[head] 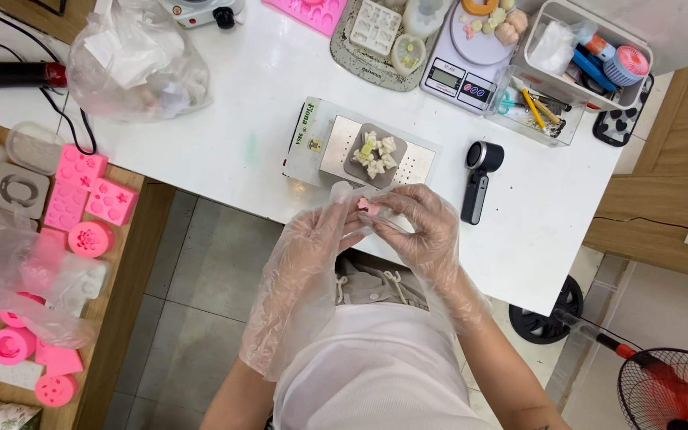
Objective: Creating decorative wax shapes using molds and melted wax.
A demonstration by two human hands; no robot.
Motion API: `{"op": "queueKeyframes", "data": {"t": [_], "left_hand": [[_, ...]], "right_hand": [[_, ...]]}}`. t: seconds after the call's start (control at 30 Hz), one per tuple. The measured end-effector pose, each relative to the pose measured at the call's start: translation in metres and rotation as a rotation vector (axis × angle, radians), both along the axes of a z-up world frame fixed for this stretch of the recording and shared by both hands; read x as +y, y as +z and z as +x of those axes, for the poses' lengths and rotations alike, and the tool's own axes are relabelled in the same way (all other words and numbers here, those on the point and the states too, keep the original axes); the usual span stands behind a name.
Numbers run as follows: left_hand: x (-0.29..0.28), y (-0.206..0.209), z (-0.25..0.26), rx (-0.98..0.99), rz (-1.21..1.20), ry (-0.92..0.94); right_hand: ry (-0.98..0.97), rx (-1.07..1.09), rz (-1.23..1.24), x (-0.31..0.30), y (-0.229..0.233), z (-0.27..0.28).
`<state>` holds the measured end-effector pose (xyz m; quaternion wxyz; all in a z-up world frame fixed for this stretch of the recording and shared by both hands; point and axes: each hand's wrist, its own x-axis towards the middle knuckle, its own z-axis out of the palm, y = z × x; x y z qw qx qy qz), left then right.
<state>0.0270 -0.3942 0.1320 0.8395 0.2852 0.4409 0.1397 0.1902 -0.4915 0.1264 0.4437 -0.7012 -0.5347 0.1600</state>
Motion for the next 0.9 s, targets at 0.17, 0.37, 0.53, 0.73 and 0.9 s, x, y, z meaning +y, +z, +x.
{"op": "queueKeyframes", "data": {"t": [0.17,0.37,0.53,0.73,0.9], "left_hand": [[0.01,0.022,0.002,-0.018,0.063,-0.064],[0.02,0.021,-0.002,-0.125,-0.027,-0.032],[0.021,0.021,-0.004,-0.16,-0.033,-0.006],[0.024,0.03,-0.001,-0.175,-0.036,0.01],[0.015,-0.006,0.003,-0.237,-0.067,0.123]], "right_hand": [[-0.008,0.004,0.013,0.006,0.004,-0.002],[-0.028,-0.06,0.05,0.011,0.0,-0.003],[-0.034,-0.11,0.078,0.014,0.0,-0.005],[-0.057,-0.147,0.096,0.023,0.01,-0.008],[-0.044,-0.266,0.108,0.029,0.013,-0.01]]}}
